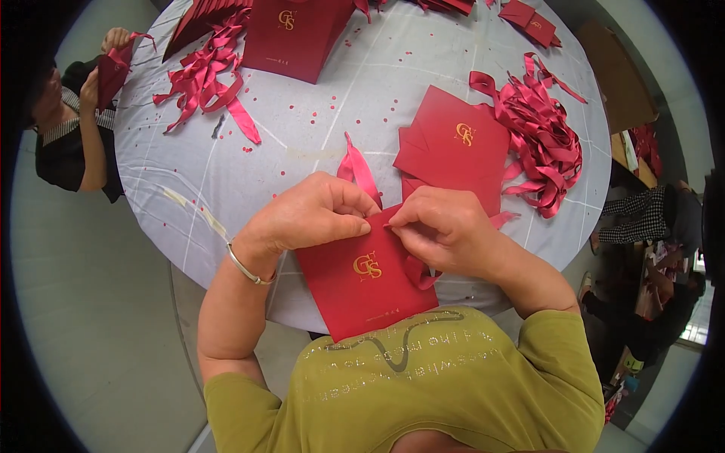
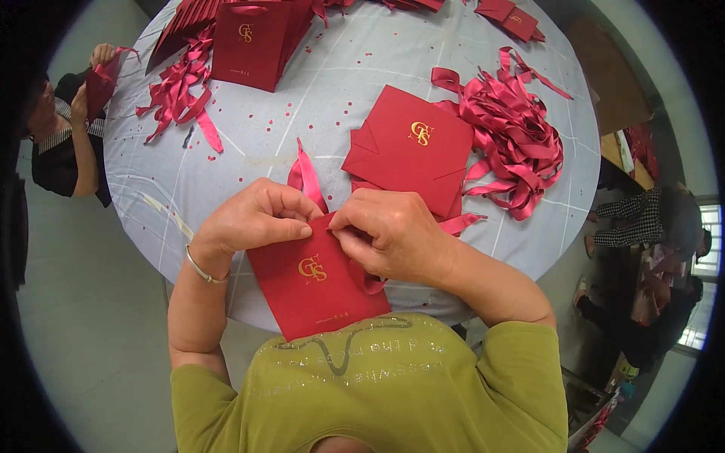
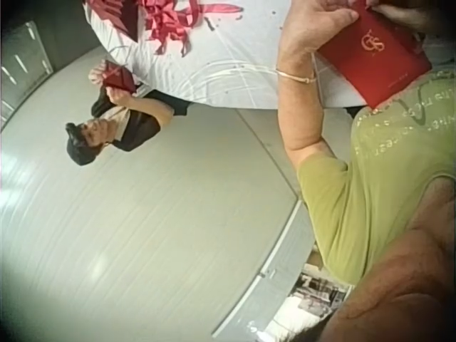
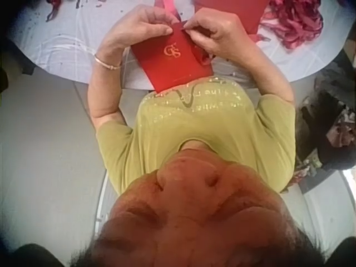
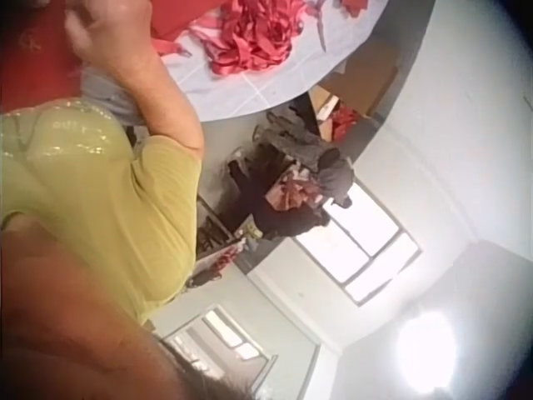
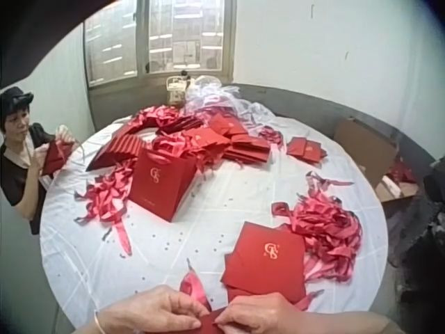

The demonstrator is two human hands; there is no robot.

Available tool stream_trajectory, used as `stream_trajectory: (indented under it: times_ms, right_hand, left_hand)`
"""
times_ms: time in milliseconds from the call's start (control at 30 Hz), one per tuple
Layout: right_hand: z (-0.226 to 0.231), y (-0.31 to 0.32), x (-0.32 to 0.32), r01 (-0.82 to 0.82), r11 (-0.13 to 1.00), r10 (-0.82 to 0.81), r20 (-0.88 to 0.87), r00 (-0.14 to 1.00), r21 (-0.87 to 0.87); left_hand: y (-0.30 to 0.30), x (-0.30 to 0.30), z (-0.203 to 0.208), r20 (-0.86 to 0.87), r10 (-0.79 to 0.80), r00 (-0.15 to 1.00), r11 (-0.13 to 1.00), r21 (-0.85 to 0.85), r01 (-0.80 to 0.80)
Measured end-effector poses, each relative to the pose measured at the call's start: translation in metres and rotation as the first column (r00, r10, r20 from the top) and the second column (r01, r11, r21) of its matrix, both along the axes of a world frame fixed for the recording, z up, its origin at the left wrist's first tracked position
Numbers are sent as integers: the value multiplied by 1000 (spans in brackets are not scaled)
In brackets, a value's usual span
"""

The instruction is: The person attaches ribbon handles to small paper gift bags by threading the ribbons through slits by hand.

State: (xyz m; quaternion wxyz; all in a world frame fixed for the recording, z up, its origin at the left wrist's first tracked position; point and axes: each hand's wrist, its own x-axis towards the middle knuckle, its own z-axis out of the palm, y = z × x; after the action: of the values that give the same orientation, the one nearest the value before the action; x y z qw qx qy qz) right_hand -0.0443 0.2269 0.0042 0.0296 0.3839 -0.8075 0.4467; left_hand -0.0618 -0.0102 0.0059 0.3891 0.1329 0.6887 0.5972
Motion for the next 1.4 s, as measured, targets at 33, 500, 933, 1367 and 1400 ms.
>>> stream_trajectory:
  times_ms: [33, 500, 933, 1367, 1400]
  right_hand:
    - [0, 0, 0, -2, 1000, 3, -26, 1000, 22]
    - [2, -23, 22, 159, 897, 17, -394, 919, 412]
    - [21, -14, -2, 61, 997, -77, 470, 879, 49]
    - [29, -28, -88, -632, 768, 123, 944, 306, 104]
    - [27, -29, -90, -669, 743, 122, 979, 162, 18]
  left_hand:
    - [0, 1, -1, -18, 7, 1000, 1000, -11, -7]
    - [5, 3, -7, -146, 16, 989, 996, -80, -28]
    - [7, 14, 3, -423, 40, 905, 977, -172, -124]
    - [24, 36, 11, -840, 46, 541, 958, -116, -262]
    - [25, 37, 13, -846, 60, 530, 963, -90, -253]
